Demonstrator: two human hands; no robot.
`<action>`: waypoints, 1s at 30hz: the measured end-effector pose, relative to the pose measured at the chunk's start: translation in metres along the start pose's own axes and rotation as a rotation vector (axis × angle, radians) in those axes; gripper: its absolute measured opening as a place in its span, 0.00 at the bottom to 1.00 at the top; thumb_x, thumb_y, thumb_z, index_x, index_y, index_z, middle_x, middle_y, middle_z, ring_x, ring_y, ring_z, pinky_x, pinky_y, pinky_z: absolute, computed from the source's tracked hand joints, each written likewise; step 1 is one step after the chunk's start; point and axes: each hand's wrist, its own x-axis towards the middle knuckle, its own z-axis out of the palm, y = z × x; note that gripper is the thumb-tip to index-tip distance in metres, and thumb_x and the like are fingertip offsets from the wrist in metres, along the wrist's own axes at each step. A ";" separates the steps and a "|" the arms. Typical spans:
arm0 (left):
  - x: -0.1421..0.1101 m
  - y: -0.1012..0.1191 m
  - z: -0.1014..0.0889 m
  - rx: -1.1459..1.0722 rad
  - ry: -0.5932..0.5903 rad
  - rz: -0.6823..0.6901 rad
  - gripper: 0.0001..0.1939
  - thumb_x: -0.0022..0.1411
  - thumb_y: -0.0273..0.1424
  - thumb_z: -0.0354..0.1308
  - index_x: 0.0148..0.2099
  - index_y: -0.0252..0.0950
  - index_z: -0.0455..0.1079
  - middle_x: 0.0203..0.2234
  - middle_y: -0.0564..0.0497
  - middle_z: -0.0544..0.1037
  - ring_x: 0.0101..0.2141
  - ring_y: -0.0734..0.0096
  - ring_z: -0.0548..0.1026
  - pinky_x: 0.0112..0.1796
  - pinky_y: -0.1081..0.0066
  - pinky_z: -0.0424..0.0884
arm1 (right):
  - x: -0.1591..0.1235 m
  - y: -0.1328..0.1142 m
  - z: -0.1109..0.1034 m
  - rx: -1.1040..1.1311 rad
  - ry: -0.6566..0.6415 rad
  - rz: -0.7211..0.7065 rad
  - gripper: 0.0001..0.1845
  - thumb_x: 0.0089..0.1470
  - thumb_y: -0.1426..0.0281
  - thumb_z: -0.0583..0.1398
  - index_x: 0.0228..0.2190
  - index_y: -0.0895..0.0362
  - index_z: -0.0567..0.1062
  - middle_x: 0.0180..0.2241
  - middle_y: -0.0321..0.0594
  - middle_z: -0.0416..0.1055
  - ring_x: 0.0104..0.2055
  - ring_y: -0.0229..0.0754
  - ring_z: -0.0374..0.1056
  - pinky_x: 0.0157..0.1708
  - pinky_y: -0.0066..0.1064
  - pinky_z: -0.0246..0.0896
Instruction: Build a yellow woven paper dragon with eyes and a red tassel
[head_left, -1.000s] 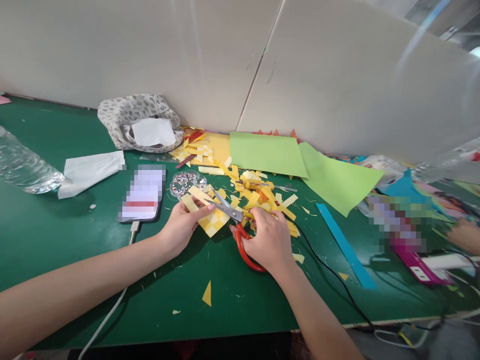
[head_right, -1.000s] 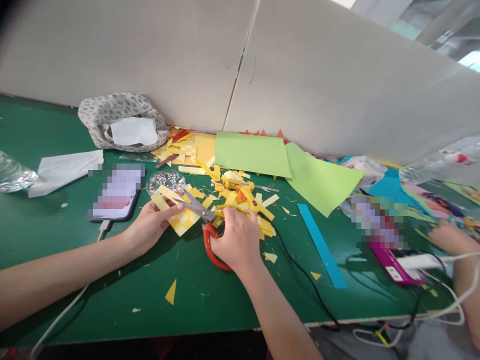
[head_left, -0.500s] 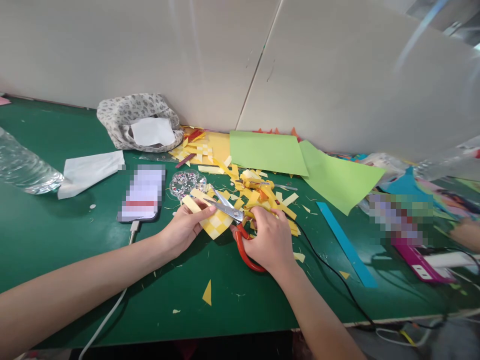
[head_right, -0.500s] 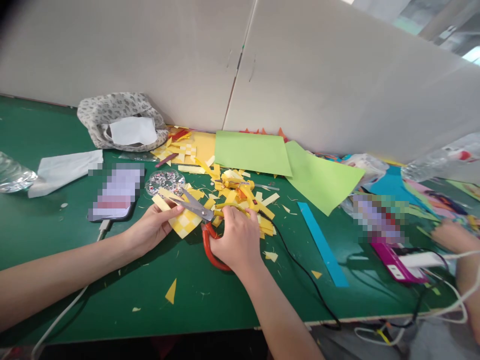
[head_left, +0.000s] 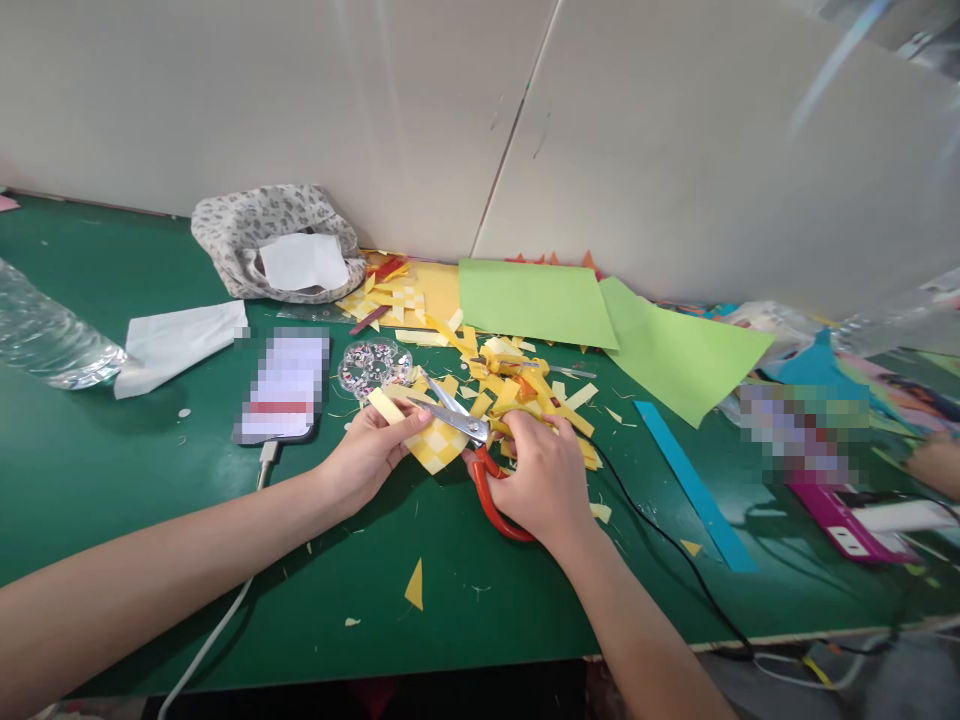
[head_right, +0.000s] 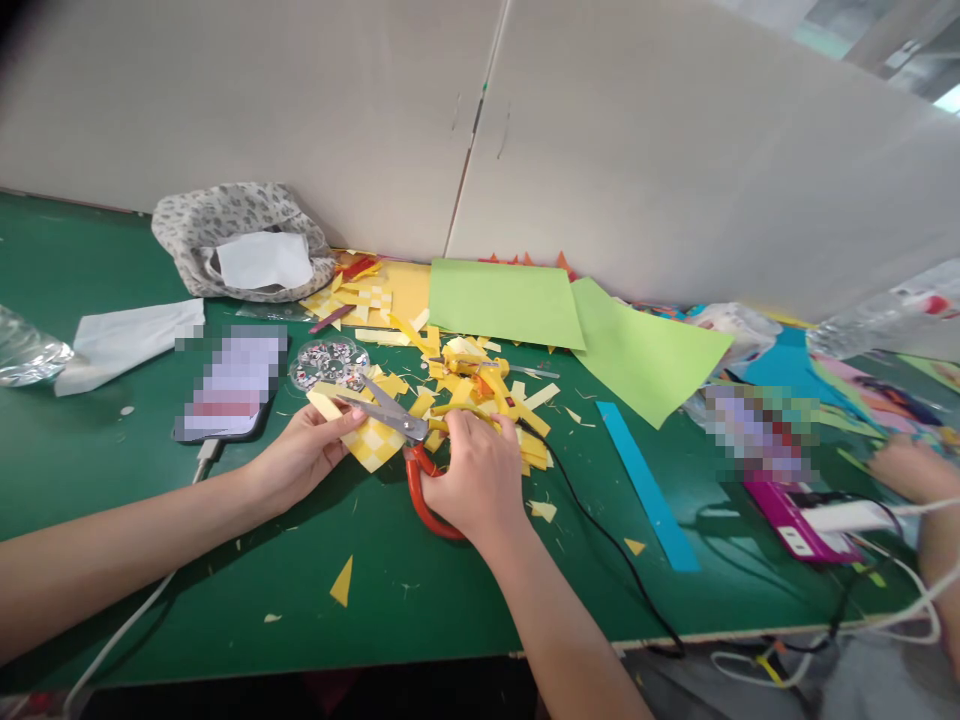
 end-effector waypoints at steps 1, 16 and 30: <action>0.000 0.000 0.000 0.003 -0.003 0.005 0.07 0.53 0.29 0.64 0.36 0.35 0.73 0.29 0.53 0.77 0.33 0.73 0.75 0.38 0.72 0.71 | 0.000 0.000 0.000 0.002 -0.001 -0.005 0.14 0.49 0.58 0.54 0.25 0.56 0.63 0.24 0.38 0.68 0.26 0.40 0.63 0.40 0.38 0.52; -0.004 0.002 0.003 0.049 -0.063 -0.014 0.09 0.52 0.29 0.65 0.37 0.33 0.74 0.34 0.49 0.79 0.37 0.69 0.76 0.40 0.70 0.71 | -0.001 0.000 0.003 0.034 -0.018 -0.021 0.12 0.45 0.60 0.56 0.25 0.55 0.61 0.22 0.34 0.64 0.24 0.38 0.58 0.40 0.37 0.53; -0.002 0.003 0.001 0.070 -0.039 -0.057 0.13 0.50 0.31 0.67 0.38 0.34 0.73 0.33 0.49 0.79 0.35 0.69 0.76 0.39 0.68 0.71 | -0.003 -0.003 0.003 0.064 -0.017 -0.014 0.13 0.43 0.60 0.56 0.22 0.54 0.60 0.19 0.32 0.62 0.19 0.36 0.53 0.41 0.39 0.56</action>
